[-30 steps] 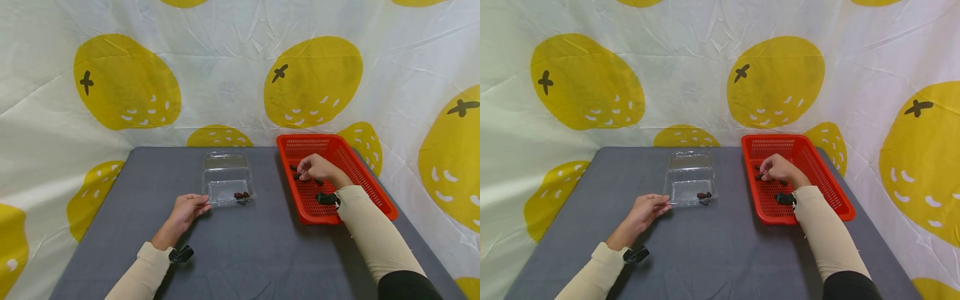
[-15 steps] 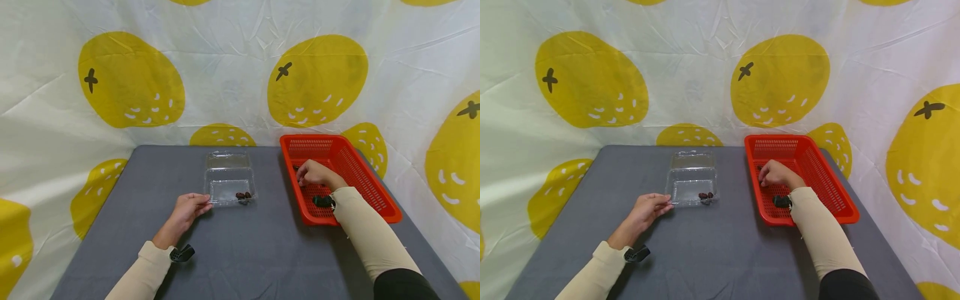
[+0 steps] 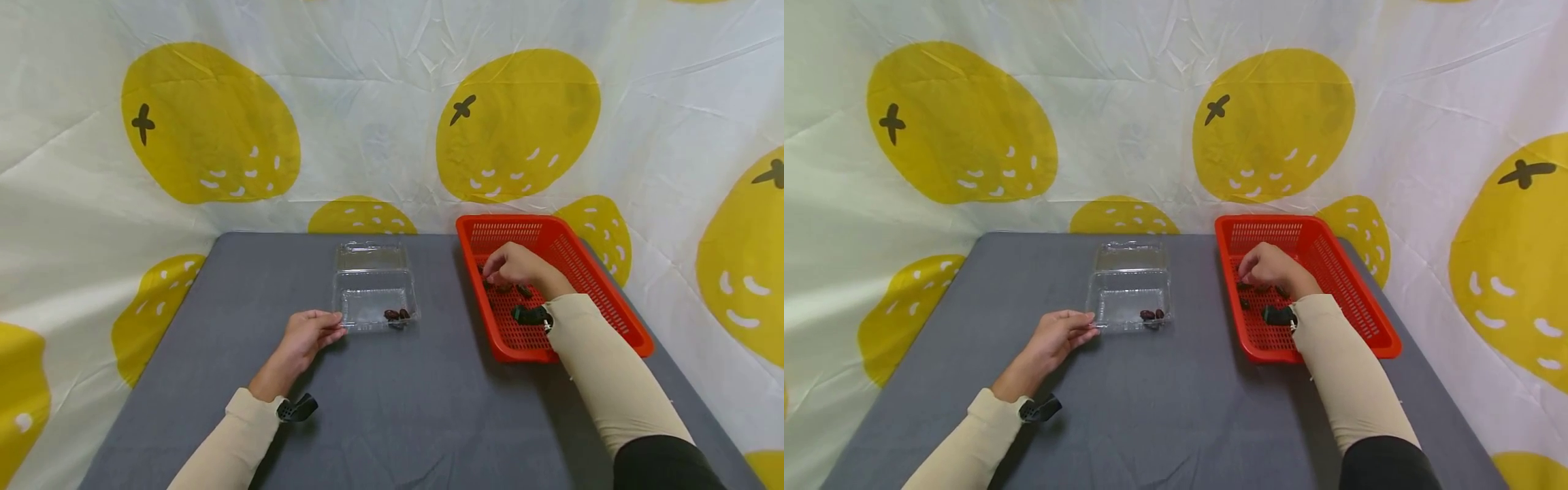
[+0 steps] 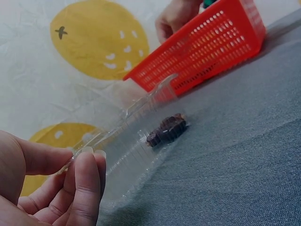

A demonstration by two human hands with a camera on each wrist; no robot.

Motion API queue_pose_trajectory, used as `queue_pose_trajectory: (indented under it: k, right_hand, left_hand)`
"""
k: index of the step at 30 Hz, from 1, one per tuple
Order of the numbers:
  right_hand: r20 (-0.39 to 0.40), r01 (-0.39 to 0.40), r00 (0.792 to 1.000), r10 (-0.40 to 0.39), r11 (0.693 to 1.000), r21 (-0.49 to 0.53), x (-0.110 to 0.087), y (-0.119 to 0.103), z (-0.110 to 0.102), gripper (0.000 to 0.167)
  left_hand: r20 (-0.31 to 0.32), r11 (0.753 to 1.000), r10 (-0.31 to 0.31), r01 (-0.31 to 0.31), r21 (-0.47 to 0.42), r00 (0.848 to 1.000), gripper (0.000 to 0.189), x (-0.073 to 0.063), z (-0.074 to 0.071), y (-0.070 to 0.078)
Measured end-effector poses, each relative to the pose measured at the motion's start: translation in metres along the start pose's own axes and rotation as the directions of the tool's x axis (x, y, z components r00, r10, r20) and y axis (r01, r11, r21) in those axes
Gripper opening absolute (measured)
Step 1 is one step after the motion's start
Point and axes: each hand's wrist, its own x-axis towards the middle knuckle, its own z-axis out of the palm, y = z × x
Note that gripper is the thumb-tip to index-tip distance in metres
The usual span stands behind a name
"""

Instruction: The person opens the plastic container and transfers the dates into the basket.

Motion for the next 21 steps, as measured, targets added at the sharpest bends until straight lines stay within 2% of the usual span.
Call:
queue_pose_trajectory:
  k: [3, 7, 10, 15, 18, 21]
  right_hand:
    - [-0.078, 0.013, 0.997, -0.011, 1.000, 0.022, -0.002, -0.014, -0.007, 0.012]
    - [-0.188, 0.078, 0.980, -0.069, 0.996, 0.040, -0.002, -0.036, -0.011, 0.011]
    - [-0.206, 0.156, 0.968, -0.141, 0.986, 0.058, 0.001, -0.055, -0.009, 0.012]
    - [-0.120, 0.272, 0.958, -0.261, 0.958, 0.093, 0.012, -0.081, 0.005, 0.010]
    - [-0.033, 0.299, 0.954, -0.297, 0.947, 0.120, 0.020, -0.095, 0.018, 0.010]
    - [0.053, 0.314, 0.945, -0.323, 0.940, 0.136, 0.028, -0.108, 0.034, 0.011]
  left_hand:
    - [-0.003, 1.000, -0.004, 0.004, -0.005, 1.000, 0.004, 0.000, 0.000, 0.000]
    - [-0.004, 1.000, 0.000, 0.000, 0.002, 1.000, 0.007, 0.000, 0.000, 0.001]
    - [0.004, 1.000, 0.005, -0.005, 0.004, 1.000, 0.015, -0.001, -0.001, 0.002]
    - [0.018, 1.000, 0.013, -0.013, -0.013, 1.000, 0.022, -0.001, 0.000, 0.001]
    - [0.022, 1.000, 0.013, -0.013, -0.016, 1.000, 0.027, 0.000, 0.000, 0.000]
    - [0.026, 1.000, 0.016, -0.016, -0.020, 1.000, 0.025, 0.000, 0.000, 0.001]
